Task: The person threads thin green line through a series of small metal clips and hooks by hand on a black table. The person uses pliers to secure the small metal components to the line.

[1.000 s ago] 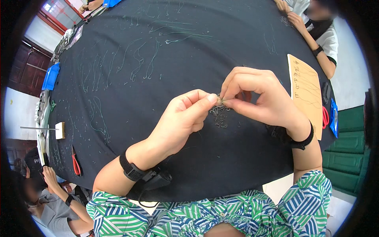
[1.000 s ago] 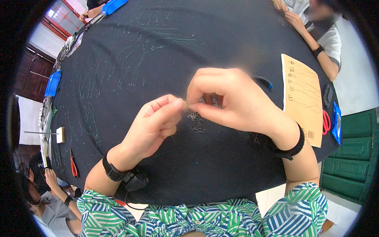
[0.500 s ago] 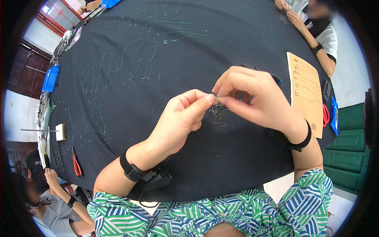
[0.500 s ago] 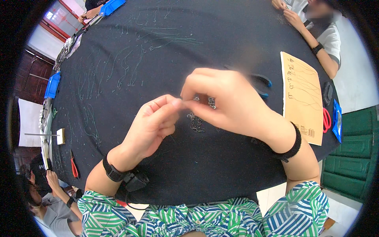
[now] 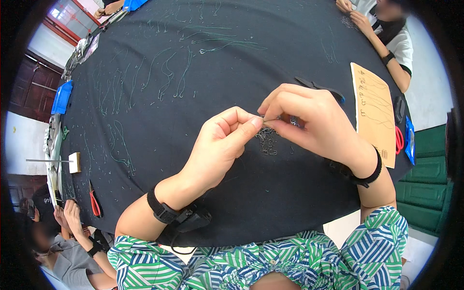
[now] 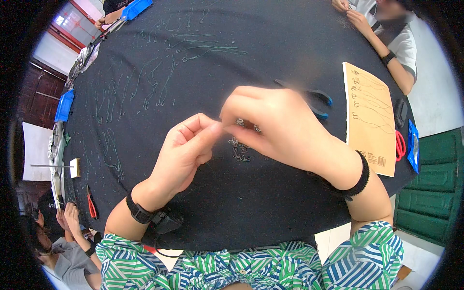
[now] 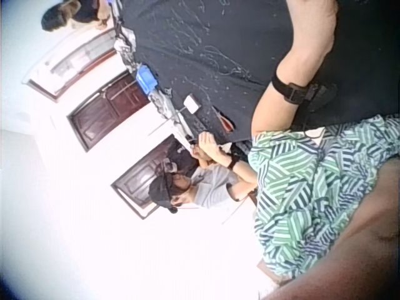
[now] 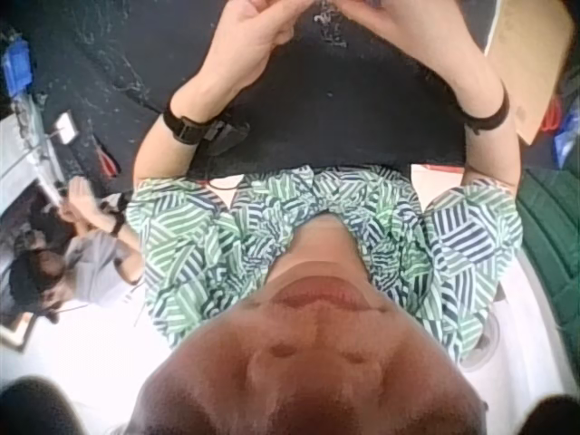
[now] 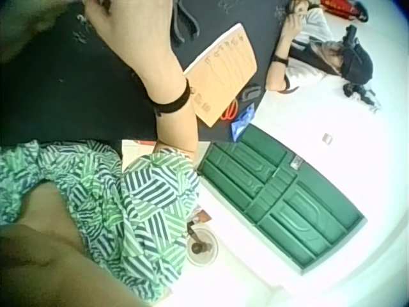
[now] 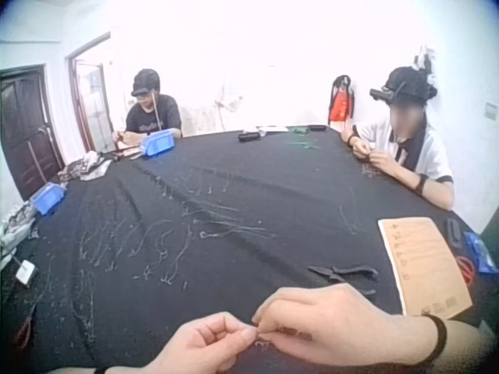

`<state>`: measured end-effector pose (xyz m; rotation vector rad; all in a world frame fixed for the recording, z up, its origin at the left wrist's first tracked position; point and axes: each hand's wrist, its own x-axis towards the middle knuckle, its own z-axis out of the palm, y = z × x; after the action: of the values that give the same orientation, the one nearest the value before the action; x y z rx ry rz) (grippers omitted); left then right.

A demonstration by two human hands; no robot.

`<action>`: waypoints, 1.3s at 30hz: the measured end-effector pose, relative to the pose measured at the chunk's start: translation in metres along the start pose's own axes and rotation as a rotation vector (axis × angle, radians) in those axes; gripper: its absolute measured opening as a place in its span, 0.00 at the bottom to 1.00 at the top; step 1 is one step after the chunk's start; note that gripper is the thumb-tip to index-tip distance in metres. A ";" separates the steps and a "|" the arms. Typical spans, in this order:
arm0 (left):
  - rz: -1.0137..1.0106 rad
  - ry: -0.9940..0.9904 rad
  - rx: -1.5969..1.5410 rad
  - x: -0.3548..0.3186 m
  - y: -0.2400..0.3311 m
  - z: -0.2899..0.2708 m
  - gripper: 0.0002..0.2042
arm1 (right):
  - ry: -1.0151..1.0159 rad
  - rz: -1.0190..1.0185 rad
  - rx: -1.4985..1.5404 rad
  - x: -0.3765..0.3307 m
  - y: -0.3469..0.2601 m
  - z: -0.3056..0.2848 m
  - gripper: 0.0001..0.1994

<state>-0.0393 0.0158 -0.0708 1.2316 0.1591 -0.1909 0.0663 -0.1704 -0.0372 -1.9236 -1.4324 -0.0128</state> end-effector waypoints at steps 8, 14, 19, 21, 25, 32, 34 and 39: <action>0.047 0.010 0.014 -0.001 0.000 0.003 0.06 | -0.087 0.251 0.375 0.001 -0.003 -0.002 0.11; 0.071 0.033 0.030 -0.002 0.002 0.004 0.06 | -0.050 0.280 0.299 0.002 -0.010 -0.004 0.06; 0.082 0.031 0.015 -0.002 0.001 0.004 0.06 | 0.013 0.161 0.184 0.001 -0.008 -0.001 0.05; 0.090 0.026 0.015 -0.002 0.000 0.004 0.06 | 0.037 0.101 0.132 0.001 -0.006 0.000 0.05; 0.084 0.020 0.026 -0.003 0.002 0.003 0.06 | 0.038 0.079 0.115 0.001 -0.006 0.000 0.05; 0.074 -0.002 0.018 -0.004 0.007 0.003 0.06 | 0.041 0.025 0.034 0.001 -0.006 -0.004 0.05; 0.074 0.007 0.040 -0.004 0.008 0.003 0.06 | 0.026 0.012 0.027 0.002 -0.006 -0.004 0.05; 0.092 -0.018 0.026 -0.005 0.006 -0.001 0.06 | 0.023 0.006 0.029 0.002 -0.007 -0.005 0.05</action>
<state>-0.0429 0.0190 -0.0640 1.2601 0.0839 -0.1241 0.0631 -0.1706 -0.0294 -1.8984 -1.4043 -0.0119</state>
